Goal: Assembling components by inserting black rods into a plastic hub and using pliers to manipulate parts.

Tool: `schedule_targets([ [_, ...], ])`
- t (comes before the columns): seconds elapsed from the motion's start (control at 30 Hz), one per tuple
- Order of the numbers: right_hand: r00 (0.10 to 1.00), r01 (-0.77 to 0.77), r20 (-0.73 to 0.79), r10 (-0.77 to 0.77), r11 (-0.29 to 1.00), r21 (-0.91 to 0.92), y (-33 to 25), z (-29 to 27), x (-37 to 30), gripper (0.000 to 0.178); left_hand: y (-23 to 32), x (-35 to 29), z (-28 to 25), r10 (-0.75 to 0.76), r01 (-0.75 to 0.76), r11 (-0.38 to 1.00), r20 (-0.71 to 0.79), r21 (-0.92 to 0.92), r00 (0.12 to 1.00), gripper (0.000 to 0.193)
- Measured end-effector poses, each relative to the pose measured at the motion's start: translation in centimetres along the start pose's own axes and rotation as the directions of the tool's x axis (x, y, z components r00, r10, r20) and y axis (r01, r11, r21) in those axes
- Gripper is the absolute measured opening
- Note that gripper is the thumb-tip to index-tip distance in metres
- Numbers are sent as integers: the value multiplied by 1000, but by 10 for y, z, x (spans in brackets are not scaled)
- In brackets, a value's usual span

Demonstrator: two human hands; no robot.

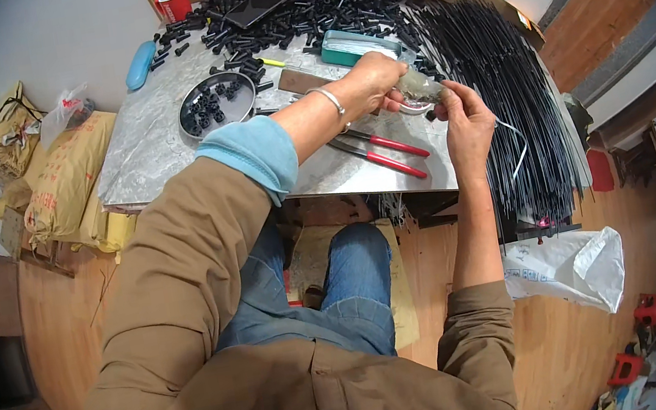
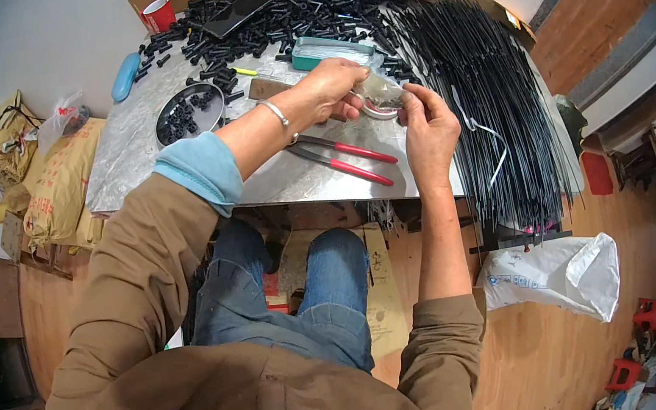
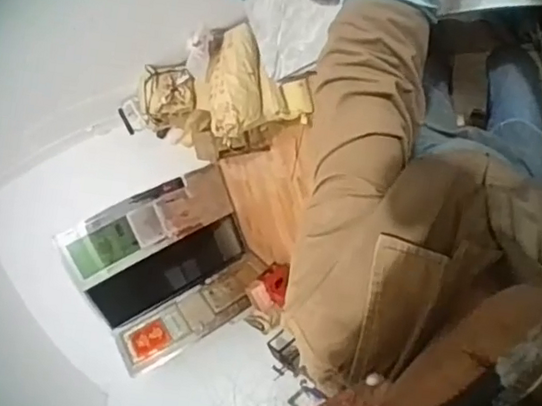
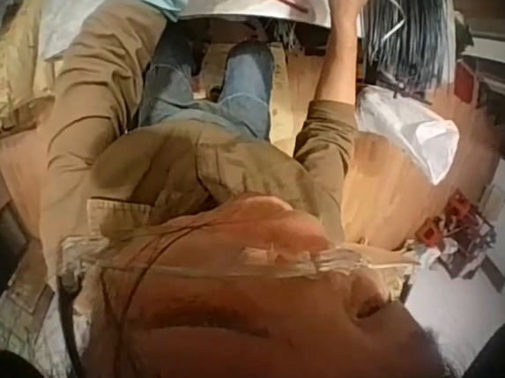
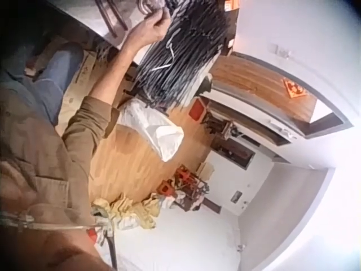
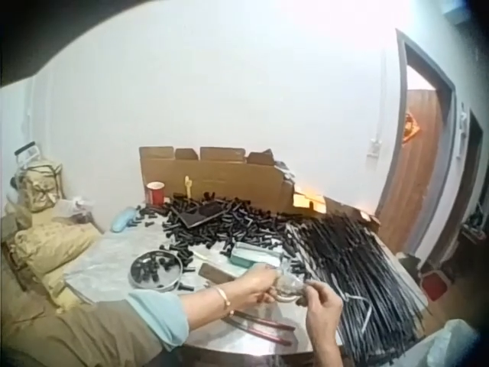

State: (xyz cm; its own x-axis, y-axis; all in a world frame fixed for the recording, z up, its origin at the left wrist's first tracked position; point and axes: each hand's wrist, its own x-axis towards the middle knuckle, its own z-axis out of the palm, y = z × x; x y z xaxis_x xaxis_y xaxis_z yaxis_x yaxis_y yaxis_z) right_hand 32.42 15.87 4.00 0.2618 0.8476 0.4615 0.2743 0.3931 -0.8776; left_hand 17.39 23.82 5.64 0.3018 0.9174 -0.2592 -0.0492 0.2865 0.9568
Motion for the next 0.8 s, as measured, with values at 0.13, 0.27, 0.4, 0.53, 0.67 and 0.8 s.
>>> schedule_targets([
  [0.13, 1000, -24, -5, 24, 1000, 3, -6, 0, 5, 17, 7, 2, 1, -14, 11, 997, 33, 77, 999, 26],
  [0.27, 1000, -6, -16, 6, 1000, -5, -9, -2, 12, 18, 11, 6, 1, 30, -27, 993, -25, 116, 999, 22],
  [0.4, 999, 15, -33, -15, 1000, 7, -11, -6, 16, 19, 16, 5, 2, 26, -29, 997, 46, 70, 999, 21],
  [0.53, 999, 23, -47, -23, 1000, -12, -11, -7, 18, 20, 17, 6, 2, 22, -26, 997, 47, 74, 999, 23],
  [0.67, 999, 16, -46, -17, 999, -28, -11, -7, 19, 21, 16, 7, 4, 18, -18, 999, -2, 51, 1000, 24],
  [0.8, 999, 9, -51, -9, 1000, -7, -18, -7, 28, 21, 20, 11, 3, 18, -19, 1000, 23, 16, 1000, 28],
])
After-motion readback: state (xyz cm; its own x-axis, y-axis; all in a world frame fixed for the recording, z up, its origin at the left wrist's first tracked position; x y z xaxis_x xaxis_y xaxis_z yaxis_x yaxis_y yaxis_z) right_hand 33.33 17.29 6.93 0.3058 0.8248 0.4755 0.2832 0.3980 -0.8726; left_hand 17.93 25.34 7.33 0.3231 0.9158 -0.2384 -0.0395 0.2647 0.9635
